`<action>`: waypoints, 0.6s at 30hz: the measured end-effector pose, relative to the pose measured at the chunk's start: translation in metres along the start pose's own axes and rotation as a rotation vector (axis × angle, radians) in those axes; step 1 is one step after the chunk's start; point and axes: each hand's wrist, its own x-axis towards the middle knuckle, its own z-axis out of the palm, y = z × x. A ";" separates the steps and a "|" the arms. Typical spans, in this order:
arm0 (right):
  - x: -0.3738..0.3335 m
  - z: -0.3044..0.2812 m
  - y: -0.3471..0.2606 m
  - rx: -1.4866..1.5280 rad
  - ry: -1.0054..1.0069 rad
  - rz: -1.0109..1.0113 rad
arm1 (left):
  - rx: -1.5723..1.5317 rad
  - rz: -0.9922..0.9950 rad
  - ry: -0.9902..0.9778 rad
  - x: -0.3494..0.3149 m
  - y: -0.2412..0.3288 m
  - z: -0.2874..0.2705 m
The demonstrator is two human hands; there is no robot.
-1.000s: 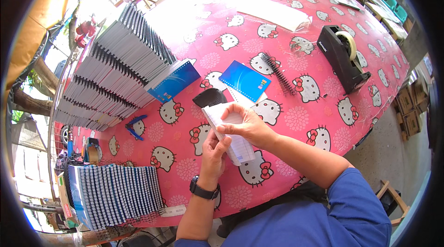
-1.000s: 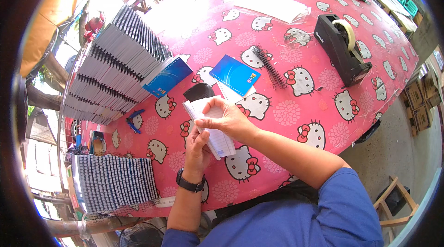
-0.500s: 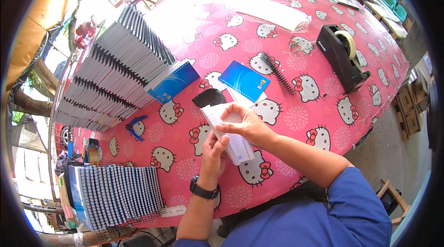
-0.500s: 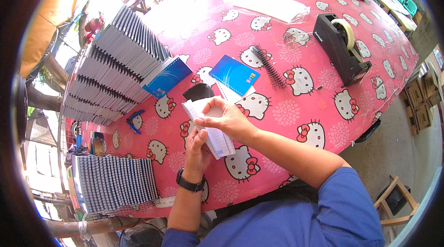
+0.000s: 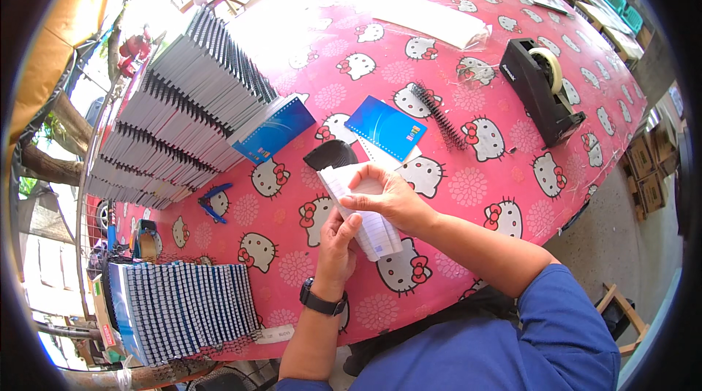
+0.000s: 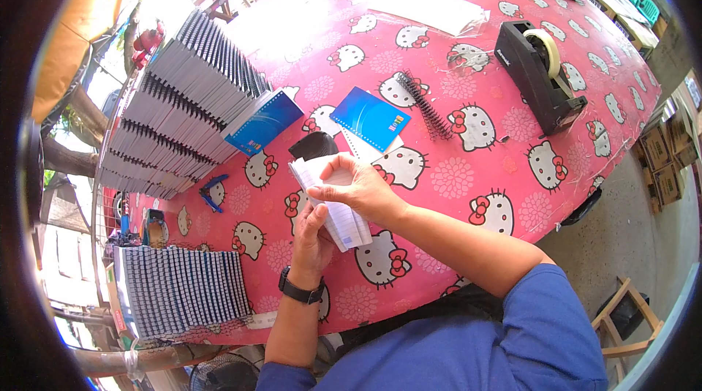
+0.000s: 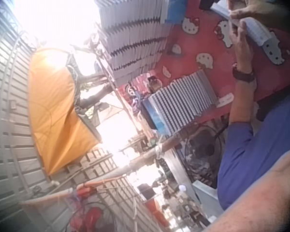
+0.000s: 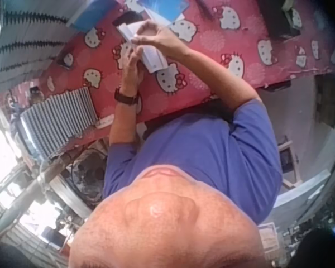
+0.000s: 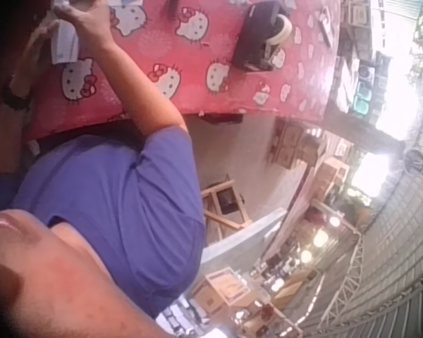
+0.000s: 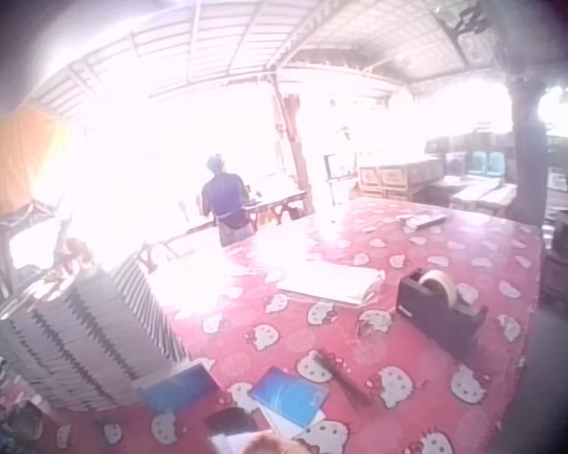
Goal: The person assembles small booklets by folding pages and fitting them into covers by hand at a table.
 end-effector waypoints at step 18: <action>0.001 -0.001 0.001 -0.065 0.027 -0.005 | -0.014 -0.021 -0.031 0.000 0.000 -0.003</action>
